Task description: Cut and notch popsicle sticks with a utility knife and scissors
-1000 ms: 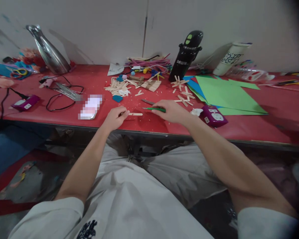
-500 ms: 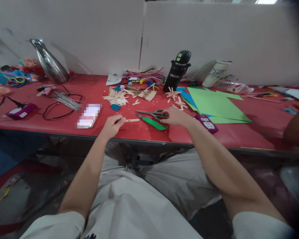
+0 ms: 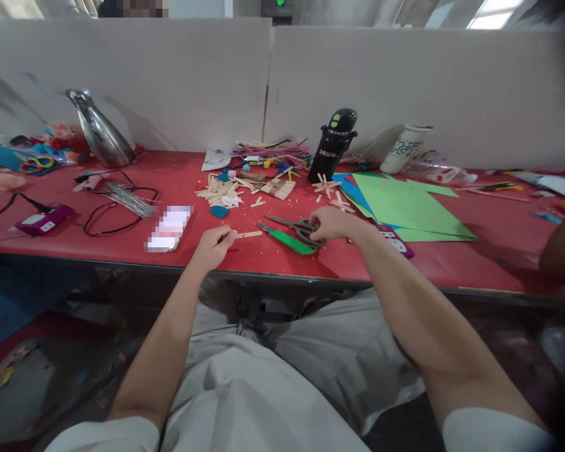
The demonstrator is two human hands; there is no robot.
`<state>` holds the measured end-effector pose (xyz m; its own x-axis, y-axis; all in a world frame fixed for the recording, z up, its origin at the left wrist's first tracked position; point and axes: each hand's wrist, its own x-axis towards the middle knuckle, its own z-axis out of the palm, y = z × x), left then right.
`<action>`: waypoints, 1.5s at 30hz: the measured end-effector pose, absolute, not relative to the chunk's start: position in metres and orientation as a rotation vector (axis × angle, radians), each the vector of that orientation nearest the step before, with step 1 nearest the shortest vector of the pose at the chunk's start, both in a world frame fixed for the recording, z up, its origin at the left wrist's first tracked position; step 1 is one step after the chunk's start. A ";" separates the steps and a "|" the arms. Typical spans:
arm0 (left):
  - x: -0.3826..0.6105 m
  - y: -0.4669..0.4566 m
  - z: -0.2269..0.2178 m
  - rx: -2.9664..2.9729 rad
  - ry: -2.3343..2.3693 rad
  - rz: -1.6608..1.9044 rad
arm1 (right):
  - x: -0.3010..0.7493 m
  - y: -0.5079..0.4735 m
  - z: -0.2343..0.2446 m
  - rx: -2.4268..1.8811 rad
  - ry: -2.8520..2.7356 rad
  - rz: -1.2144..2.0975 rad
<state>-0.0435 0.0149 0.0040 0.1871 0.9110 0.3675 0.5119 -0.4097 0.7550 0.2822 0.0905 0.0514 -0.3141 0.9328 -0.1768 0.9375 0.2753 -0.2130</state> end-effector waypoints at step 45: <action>-0.048 0.017 -0.006 1.940 1.093 1.271 | 0.255 0.037 0.067 1.541 2.773 -0.720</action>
